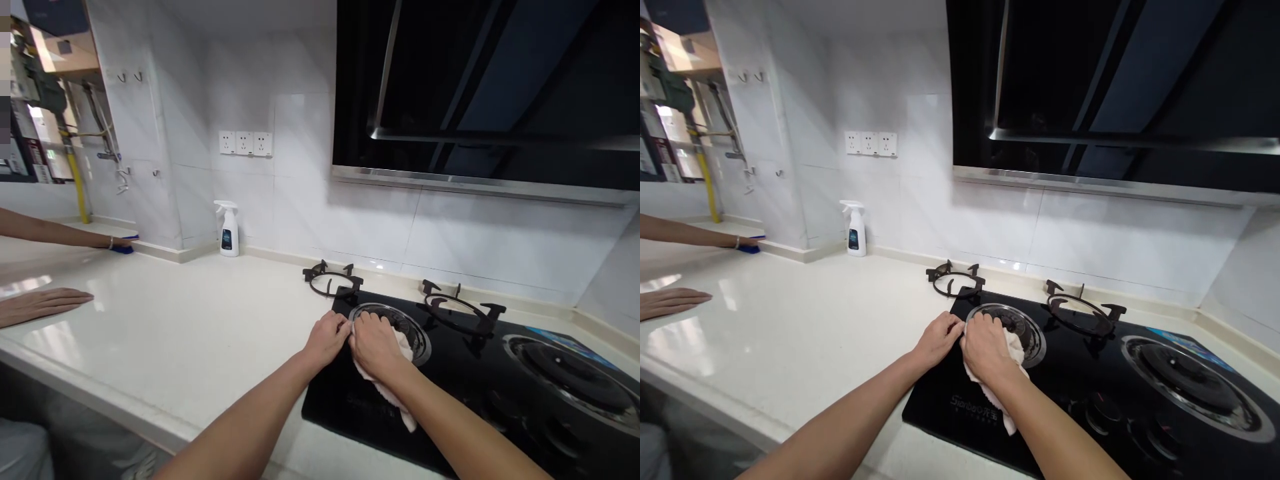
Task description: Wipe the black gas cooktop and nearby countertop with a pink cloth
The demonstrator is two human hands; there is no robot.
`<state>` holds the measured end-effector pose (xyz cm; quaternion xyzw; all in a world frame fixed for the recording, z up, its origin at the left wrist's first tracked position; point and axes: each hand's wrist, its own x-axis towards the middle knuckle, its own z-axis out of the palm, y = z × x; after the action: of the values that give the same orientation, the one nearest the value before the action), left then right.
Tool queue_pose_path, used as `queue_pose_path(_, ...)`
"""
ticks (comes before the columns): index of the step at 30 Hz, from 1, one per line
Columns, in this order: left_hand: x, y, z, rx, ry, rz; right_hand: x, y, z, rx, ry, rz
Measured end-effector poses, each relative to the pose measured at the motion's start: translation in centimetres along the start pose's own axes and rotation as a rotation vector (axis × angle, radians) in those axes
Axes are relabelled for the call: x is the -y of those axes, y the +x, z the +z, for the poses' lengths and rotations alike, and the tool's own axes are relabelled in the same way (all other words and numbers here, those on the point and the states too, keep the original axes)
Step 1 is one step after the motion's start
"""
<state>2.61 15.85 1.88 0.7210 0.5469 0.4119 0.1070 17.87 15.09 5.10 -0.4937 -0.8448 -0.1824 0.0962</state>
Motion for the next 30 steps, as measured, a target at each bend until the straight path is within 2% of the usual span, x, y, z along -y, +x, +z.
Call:
queue_pose_path(8, 0.8, 0.3, -0.1, -0.119, -0.074, -0.074, 0.7, 5.2, 1.7, 0.003, 0.072, 0.038)
queue_pose_path(15, 0.4, 0.2, 0.0, -0.271, -0.019, 0.049, 0.7, 9.7, 3.4, 0.062, 0.052, 0.145)
queue_pose_path(19, 0.5, 0.2, 0.0, -0.307, 0.011, 0.088, 0.9, 11.2, 4.0, 0.056, 0.047, 0.175)
queue_pose_path(24, 0.7, 0.2, 0.3, -0.273, 0.034, 0.086, 1.3, 10.8, 4.1, 0.020, 0.078, 0.165)
queue_pose_path(30, 1.9, 0.6, 0.2, -0.255, 0.003, 0.063, 2.3, 7.8, 3.4, -0.059, 0.136, 0.097)
